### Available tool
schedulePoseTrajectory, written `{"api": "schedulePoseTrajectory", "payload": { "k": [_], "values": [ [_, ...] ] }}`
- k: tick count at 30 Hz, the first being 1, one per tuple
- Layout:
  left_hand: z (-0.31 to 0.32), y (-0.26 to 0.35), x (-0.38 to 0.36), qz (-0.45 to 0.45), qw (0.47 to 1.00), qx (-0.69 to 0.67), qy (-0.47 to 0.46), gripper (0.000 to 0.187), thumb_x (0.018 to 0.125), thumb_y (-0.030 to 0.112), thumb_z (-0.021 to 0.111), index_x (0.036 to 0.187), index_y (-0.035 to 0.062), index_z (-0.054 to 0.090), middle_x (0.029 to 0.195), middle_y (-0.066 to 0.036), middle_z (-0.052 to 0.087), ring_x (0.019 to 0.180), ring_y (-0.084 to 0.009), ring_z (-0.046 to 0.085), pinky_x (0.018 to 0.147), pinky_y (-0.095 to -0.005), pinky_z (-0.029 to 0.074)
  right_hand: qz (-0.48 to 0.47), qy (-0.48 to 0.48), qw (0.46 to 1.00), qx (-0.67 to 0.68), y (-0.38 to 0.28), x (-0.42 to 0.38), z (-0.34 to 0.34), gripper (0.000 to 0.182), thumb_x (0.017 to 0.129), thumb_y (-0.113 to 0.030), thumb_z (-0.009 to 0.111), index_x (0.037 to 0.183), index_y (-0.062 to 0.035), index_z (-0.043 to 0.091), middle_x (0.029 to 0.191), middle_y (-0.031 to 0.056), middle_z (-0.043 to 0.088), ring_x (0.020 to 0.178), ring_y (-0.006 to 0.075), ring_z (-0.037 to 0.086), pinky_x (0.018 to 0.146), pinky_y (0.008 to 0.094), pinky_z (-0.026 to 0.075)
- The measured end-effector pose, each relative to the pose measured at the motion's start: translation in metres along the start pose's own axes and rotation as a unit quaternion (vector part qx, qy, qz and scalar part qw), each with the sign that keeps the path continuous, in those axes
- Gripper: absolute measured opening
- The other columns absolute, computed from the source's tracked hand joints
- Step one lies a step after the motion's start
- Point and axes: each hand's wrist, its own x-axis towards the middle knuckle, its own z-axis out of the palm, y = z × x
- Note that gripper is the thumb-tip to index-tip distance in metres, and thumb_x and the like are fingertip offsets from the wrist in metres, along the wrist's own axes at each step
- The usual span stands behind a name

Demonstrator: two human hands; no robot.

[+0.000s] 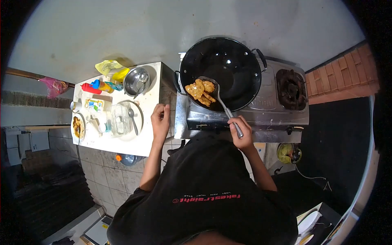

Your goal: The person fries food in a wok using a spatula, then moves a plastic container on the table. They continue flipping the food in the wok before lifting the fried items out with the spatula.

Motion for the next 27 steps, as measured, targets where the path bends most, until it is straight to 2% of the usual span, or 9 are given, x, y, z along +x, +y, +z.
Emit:
{"api": "schedulePoseTrajectory", "payload": {
  "k": [2,4,8,10,11,15,17,23,27],
  "values": [
    [0.006,-0.005,-0.004,0.006,1.000,-0.019,-0.005,0.033,0.102,0.016,0.059,0.077,-0.0032,0.050,0.075,-0.006,0.047,0.067,-0.0126,0.042,0.061,-0.0286,0.037,0.005,-0.009,1.000,-0.002,0.001,-0.001,-0.008,0.011,0.092,0.000,0.059,0.103,-0.0005,0.062,0.090,0.0159,0.059,0.080,0.0300,0.062,0.073,0.0357,0.049],
    [0.011,-0.007,-0.007,-0.049,0.997,-0.050,-0.020,0.030,0.102,0.018,0.060,0.081,-0.0017,0.055,0.073,-0.003,0.051,0.066,-0.0103,0.044,0.061,-0.0268,0.038,0.023,-0.037,0.999,-0.014,0.002,-0.004,-0.017,0.012,0.093,-0.002,0.058,0.104,-0.0006,0.062,0.091,0.0159,0.060,0.081,0.0297,0.062,0.074,0.0358,0.049],
    [0.025,0.000,-0.011,-0.099,0.990,-0.100,-0.030,0.025,0.103,0.022,0.061,0.090,0.0004,0.061,0.073,0.000,0.055,0.068,-0.0080,0.049,0.062,-0.0259,0.040,0.030,-0.053,0.998,-0.022,0.006,-0.007,-0.025,0.012,0.093,-0.004,0.058,0.104,-0.0012,0.062,0.092,0.0154,0.059,0.082,0.0309,0.062,0.076,0.0373,0.049],
    [0.029,0.000,-0.013,-0.119,0.986,-0.095,-0.068,0.021,0.104,0.021,0.058,0.097,0.0021,0.060,0.082,0.001,0.056,0.077,-0.0076,0.051,0.070,-0.0234,0.043,0.037,-0.053,0.998,-0.024,0.006,-0.009,-0.024,0.012,0.093,-0.004,0.058,0.103,-0.0013,0.062,0.092,0.0154,0.059,0.082,0.0313,0.062,0.076,0.0378,0.049],
    [0.032,-0.002,-0.013,-0.127,0.985,-0.091,-0.070,0.019,0.104,0.021,0.059,0.100,0.0022,0.059,0.083,0.001,0.056,0.077,-0.0073,0.051,0.071,-0.0233,0.043,0.041,-0.053,0.997,-0.024,0.006,-0.009,-0.023,0.011,0.093,-0.005,0.058,0.103,-0.0014,0.062,0.092,0.0154,0.059,0.082,0.0316,0.062,0.076,0.0382,0.049],
    [0.042,0.000,-0.013,-0.115,0.985,-0.112,-0.057,0.017,0.103,0.019,0.060,0.101,0.0026,0.059,0.085,0.001,0.056,0.077,-0.0067,0.051,0.070,-0.0233,0.043,0.024,-0.037,0.999,-0.028,0.012,-0.013,-0.015,0.010,0.093,-0.006,0.059,0.101,-0.0017,0.061,0.092,0.0152,0.058,0.081,0.0313,0.061,0.075,0.0388,0.049],
    [0.043,-0.001,-0.012,-0.078,0.991,-0.101,-0.030,0.018,0.099,0.021,0.066,0.100,0.0047,0.060,0.083,0.000,0.062,0.072,-0.0078,0.056,0.062,-0.0245,0.042,0.010,-0.032,0.999,-0.027,0.014,-0.014,-0.013,0.009,0.092,-0.006,0.061,0.100,-0.0020,0.060,0.090,0.0148,0.057,0.079,0.0303,0.060,0.074,0.0387,0.049],
    [0.044,-0.006,-0.010,-0.072,0.992,-0.106,-0.014,0.017,0.098,0.020,0.067,0.099,0.0041,0.059,0.082,-0.001,0.063,0.072,-0.0079,0.057,0.062,-0.0246,0.043,-0.024,-0.028,0.999,-0.039,0.012,-0.010,-0.011,0.011,0.087,-0.006,0.070,0.092,-0.0006,0.061,0.084,0.0122,0.055,0.071,0.0288,0.058,0.065,0.0361,0.046],
    [0.041,0.002,-0.011,-0.070,0.993,-0.098,-0.014,0.018,0.099,0.020,0.066,0.099,0.0039,0.059,0.080,-0.001,0.063,0.072,-0.0081,0.057,0.063,-0.0247,0.043,-0.056,-0.001,0.997,-0.052,0.016,-0.009,-0.003,0.011,0.087,-0.005,0.071,0.089,0.0003,0.061,0.082,0.0122,0.054,0.068,0.0286,0.057,0.063,0.0359,0.046]
  ]
}}
